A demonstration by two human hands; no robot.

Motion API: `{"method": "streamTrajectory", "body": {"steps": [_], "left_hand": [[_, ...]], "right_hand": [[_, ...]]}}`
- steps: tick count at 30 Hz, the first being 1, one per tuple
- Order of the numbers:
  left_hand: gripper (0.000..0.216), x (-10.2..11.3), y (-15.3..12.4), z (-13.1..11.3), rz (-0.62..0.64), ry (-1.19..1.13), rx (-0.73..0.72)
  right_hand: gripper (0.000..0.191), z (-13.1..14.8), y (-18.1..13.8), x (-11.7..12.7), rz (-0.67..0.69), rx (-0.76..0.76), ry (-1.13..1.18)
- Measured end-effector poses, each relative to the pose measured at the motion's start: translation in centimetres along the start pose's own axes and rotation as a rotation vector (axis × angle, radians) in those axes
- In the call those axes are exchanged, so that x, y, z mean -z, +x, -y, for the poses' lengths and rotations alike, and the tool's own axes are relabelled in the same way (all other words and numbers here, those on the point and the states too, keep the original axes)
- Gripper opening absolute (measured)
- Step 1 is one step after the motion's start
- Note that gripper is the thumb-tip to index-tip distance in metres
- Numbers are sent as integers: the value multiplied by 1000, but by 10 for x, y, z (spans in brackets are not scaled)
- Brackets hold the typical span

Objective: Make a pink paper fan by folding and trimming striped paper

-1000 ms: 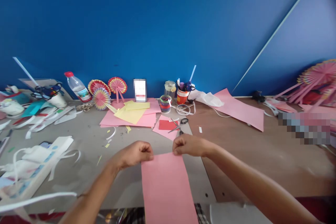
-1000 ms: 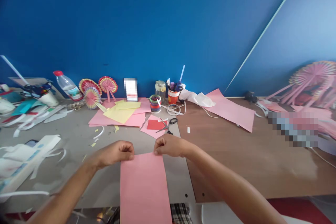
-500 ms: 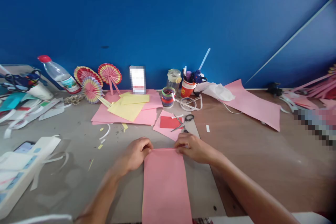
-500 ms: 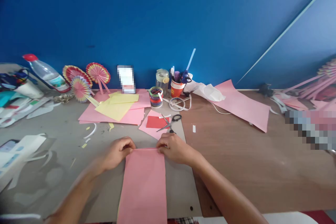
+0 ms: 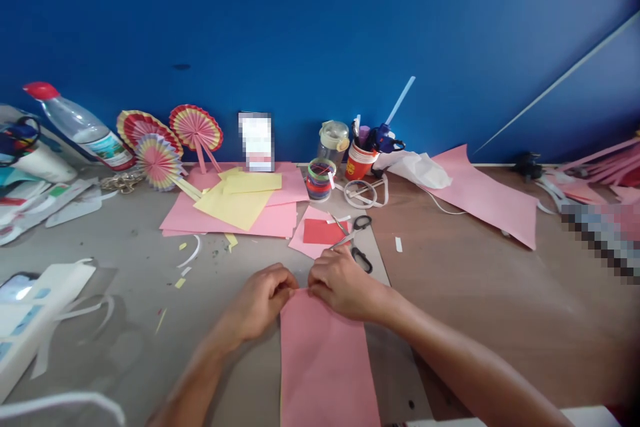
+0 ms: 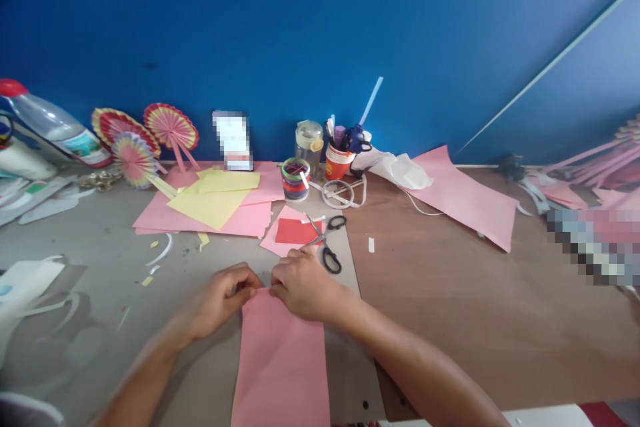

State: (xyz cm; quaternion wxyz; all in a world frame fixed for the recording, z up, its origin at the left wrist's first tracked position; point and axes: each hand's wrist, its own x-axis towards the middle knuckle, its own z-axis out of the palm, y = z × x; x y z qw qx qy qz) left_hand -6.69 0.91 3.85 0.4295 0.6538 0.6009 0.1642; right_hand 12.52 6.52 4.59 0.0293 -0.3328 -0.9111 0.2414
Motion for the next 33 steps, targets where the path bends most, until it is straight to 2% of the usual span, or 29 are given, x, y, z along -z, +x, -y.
{"method": "streamTrajectory", "body": {"steps": [5, 9, 13, 16, 19, 26, 33], "left_hand": [[15, 3, 0, -3, 26, -46, 21], [12, 4, 3, -2, 98, -59, 11], [10, 5, 8, -4, 131, 67, -21], [13, 6, 15, -12, 78, 180, -82], [5, 5, 23, -19, 23, 249, -149], [10, 3, 31, -19, 39, 275, -216], [12, 4, 32, -9, 86, 226, -199]], "right_hand": [[11, -5, -1, 6, 79, 3, 114], [13, -12, -2, 8, 125, 4, 195], [12, -16, 0, 4, 91, -5, 203], [10, -15, 2, 2, 50, -13, 201], [14, -13, 3, 3, 27, -44, 215], [12, -13, 3, 3, -14, -83, 247], [14, -20, 4, 9, 32, -119, 296]]}}
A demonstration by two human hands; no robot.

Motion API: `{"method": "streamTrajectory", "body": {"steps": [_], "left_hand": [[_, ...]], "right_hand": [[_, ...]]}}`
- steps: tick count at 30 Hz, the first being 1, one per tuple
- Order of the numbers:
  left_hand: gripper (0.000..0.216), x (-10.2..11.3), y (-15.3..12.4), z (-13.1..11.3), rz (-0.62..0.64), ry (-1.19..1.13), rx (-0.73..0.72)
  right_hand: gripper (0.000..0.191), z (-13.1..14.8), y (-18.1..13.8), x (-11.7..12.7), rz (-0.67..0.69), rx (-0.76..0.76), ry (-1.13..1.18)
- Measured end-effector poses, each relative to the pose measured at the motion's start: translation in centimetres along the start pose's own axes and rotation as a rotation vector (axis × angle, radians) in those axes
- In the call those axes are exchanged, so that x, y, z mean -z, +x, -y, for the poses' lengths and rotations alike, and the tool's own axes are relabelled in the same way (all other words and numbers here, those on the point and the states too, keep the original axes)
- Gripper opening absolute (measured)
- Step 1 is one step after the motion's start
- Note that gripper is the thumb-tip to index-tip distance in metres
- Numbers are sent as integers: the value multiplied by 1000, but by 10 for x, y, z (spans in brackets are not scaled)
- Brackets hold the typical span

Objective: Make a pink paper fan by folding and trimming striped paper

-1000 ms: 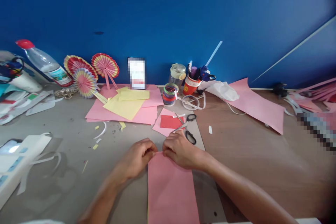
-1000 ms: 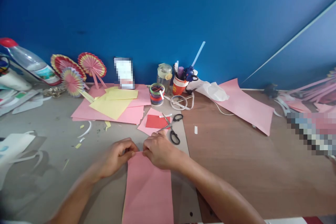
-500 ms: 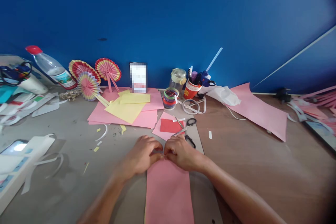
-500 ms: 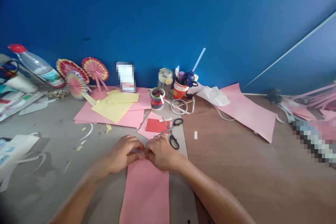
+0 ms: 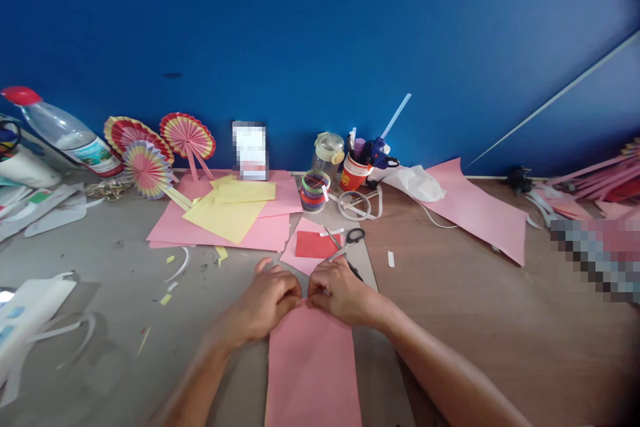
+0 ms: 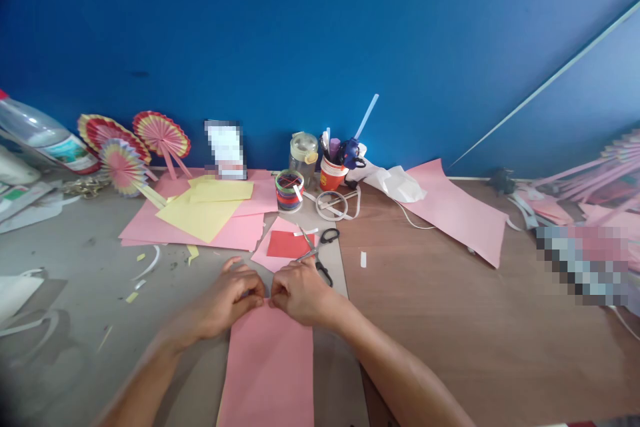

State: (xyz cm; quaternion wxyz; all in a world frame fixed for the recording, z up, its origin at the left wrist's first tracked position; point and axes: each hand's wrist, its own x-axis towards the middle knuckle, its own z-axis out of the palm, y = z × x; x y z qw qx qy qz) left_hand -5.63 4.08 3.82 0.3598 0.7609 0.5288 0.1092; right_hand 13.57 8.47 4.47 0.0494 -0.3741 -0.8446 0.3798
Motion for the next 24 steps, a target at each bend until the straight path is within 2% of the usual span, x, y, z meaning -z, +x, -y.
{"method": "streamTrajectory", "body": {"steps": [6, 11, 17, 24], "left_hand": [[13, 4, -4, 4, 1, -41, 28], [12, 4, -5, 4, 44, -63, 53], [12, 2, -6, 5, 67, -36, 59], [11, 3, -7, 7, 82, -25, 45]], "right_hand": [[14, -9, 0, 13, 123, -70, 76], [11, -10, 1, 14, 207, -43, 74], [12, -11, 3, 6, 191, -7, 13], [14, -9, 1, 8, 185, -27, -18]]}}
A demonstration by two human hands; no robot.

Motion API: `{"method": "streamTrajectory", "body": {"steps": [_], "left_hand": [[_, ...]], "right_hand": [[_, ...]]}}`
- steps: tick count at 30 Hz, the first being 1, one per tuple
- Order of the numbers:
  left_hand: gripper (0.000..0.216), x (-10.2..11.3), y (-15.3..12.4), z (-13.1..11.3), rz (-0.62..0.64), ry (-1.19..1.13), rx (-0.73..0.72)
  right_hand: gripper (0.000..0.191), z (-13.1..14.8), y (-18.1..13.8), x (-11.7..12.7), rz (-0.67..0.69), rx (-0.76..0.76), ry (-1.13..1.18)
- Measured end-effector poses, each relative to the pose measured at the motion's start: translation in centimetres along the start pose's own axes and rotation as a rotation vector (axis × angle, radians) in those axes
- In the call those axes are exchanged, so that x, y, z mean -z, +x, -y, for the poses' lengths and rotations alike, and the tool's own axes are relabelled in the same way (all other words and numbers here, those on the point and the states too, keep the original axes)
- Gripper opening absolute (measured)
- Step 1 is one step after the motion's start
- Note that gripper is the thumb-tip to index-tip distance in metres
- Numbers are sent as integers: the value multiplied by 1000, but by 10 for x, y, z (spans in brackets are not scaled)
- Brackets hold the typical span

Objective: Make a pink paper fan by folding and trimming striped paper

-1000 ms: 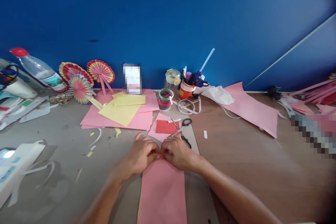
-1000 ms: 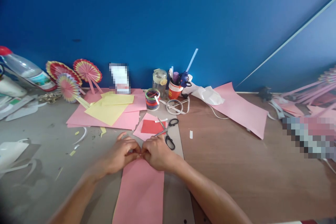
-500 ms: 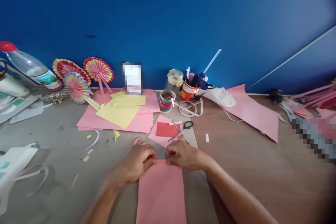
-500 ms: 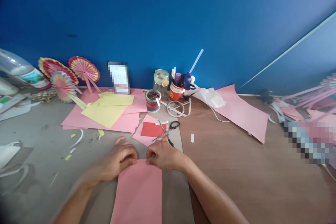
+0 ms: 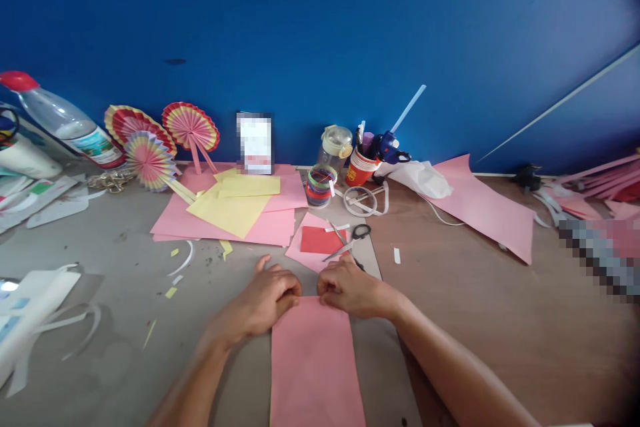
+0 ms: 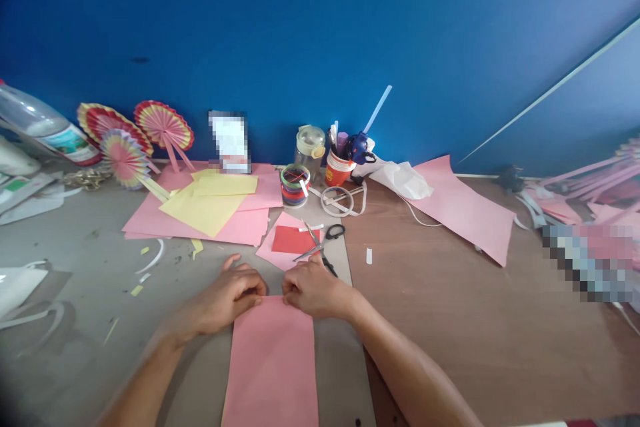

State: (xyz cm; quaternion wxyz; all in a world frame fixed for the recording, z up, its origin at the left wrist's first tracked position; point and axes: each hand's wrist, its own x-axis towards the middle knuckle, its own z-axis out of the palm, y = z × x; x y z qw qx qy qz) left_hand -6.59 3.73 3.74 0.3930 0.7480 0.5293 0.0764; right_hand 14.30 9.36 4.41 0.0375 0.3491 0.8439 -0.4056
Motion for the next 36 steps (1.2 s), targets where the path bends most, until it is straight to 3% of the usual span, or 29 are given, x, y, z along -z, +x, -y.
{"method": "streamTrajectory", "body": {"steps": [9, 22, 36], "left_hand": [[17, -7, -1, 2, -109, 202, -35], [23, -19, -3, 0, -234, 391, -116], [22, -12, -9, 10, -203, 389, -69]], "right_hand": [[11, -2, 3, -13, -109, 2, -177], [15, 1, -1, -14, -102, 26, -353], [19, 2, 0, -26, -143, 47, -580]]}}
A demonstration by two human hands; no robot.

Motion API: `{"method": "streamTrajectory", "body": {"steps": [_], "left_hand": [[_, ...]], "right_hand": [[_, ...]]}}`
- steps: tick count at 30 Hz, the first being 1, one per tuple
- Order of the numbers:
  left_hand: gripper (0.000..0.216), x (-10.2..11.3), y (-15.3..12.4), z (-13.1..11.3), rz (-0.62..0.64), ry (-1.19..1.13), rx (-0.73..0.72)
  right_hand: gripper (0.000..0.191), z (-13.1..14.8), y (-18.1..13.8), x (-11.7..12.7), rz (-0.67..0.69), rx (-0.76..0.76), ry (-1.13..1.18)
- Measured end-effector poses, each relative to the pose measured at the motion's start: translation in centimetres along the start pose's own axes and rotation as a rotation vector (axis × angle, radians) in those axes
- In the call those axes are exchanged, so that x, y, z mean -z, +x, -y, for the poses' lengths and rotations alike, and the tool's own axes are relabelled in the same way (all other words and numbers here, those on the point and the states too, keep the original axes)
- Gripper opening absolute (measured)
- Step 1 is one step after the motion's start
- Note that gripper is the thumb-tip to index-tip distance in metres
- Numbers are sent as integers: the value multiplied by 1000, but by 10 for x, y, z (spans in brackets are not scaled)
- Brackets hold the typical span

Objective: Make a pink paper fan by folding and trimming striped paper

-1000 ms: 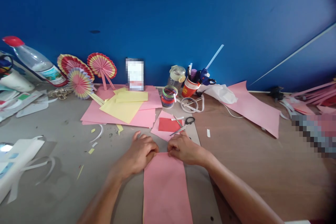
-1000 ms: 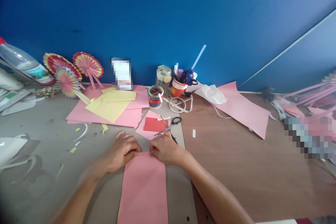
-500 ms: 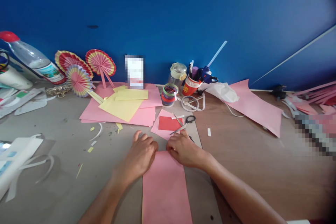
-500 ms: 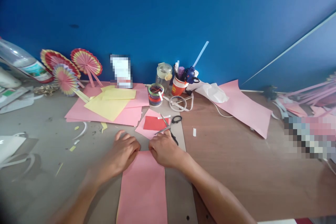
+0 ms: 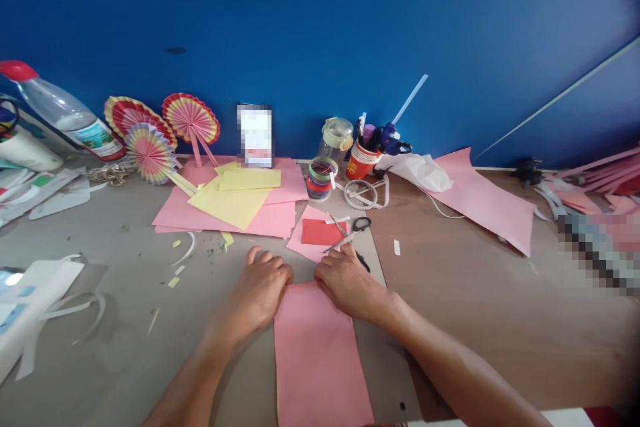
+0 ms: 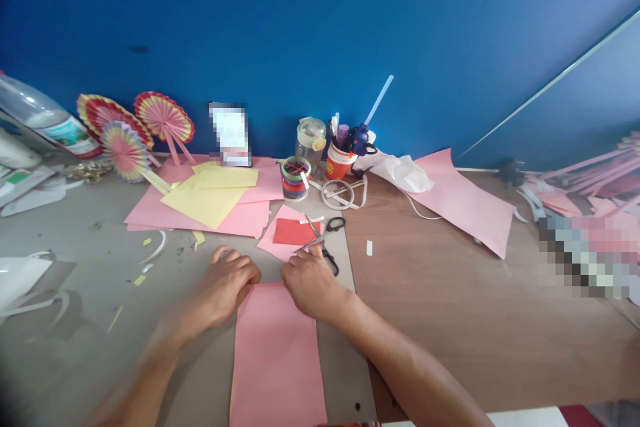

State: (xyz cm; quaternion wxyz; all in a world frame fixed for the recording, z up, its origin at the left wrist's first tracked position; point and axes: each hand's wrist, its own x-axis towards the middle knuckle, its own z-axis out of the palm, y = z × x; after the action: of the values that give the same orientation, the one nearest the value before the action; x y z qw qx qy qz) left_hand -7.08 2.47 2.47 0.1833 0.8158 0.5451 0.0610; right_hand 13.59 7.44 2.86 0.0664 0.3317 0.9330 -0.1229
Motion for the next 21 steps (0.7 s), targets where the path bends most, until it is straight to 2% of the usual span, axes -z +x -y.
{"method": "streamTrajectory", "body": {"steps": [9, 21], "left_hand": [[23, 2, -1, -4, -7, 37, -24], [26, -2, -1, -5, -10, 108, -6]], "right_hand": [[20, -2, -4, -2, -26, 41, -11], [18, -7, -15, -7, -9, -38, -29]]}}
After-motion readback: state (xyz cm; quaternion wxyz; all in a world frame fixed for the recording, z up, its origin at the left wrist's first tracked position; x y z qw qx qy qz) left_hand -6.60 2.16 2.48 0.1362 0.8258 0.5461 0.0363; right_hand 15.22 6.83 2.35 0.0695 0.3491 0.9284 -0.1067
